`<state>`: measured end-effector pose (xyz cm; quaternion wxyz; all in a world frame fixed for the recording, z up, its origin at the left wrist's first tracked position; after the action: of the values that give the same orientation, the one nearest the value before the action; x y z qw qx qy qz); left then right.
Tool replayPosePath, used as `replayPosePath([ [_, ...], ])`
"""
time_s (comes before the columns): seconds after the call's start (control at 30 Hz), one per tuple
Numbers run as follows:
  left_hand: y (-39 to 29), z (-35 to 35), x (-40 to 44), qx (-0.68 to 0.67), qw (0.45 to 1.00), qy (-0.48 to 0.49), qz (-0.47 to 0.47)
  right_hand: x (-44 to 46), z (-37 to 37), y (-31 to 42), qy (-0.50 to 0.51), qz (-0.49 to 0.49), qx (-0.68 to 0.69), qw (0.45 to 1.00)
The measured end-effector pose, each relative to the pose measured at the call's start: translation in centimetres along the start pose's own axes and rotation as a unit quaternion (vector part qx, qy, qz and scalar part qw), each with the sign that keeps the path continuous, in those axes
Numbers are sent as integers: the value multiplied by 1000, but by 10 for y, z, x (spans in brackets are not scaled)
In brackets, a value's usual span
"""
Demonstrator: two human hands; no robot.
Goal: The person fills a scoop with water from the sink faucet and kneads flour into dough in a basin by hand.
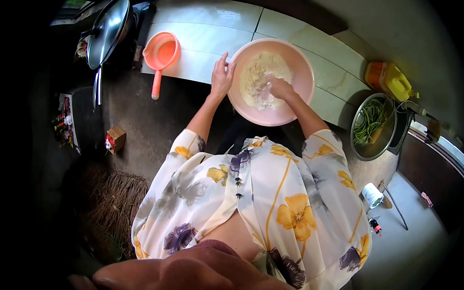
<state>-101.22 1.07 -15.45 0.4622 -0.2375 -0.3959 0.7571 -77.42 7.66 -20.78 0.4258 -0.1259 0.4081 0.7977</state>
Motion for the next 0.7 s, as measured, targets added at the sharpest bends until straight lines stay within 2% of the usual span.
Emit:
replayPosePath([
  [0.07,4,7,-26,13,1000,-7,8,-9,23,-14,12,-131,-34,991],
  [0.1,7,8,-38,4,999,14,44,-4,22,-21,11,-131,-35,991],
  [0.17,14,2,-52,-7,996,33,80,19,29,-33,-214,12,-38,976],
  [0.2,16,-1,-56,1,999,3,38,34,18,-38,-215,15,-40,976],
  [0.23,14,-2,-59,10,1000,-25,-4,49,3,-35,-233,46,52,970],
  [0.27,12,-3,-58,10,1000,-26,-2,58,-8,-27,-248,76,144,955],
  [0.3,11,-3,-57,0,1000,-21,15,58,-9,-8,-247,76,145,955],
  [0.37,10,-1,-57,-12,999,-12,35,42,-13,34,-113,35,164,979],
  [0.4,10,-1,-54,-15,999,-2,49,37,-16,30,-114,34,162,980],
  [0.47,11,-2,-50,-20,998,6,60,28,-19,14,-179,120,37,976],
  [0.5,10,-1,-49,-11,999,2,51,21,-7,11,-180,121,36,976],
  [0.57,10,0,-49,-2,999,-4,44,7,25,-4,-198,-30,8,980],
  [0.67,9,-2,-49,-7,999,-7,37,41,52,-13,-240,-59,34,968],
  [0.7,9,-3,-48,-4,999,-12,36,75,25,-27,-220,26,27,975],
])
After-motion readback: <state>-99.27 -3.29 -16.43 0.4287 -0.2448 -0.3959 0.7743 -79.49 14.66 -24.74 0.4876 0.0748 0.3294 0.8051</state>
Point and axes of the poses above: each hand's wrist, its own x-axis towards the middle knuckle, its own z-axis out of the back of the hand, y = z × x, the point moved 5 cm from there along x, towards the middle knuckle, and after that the axes turned 1 degree about x, right-handed, at the moved point
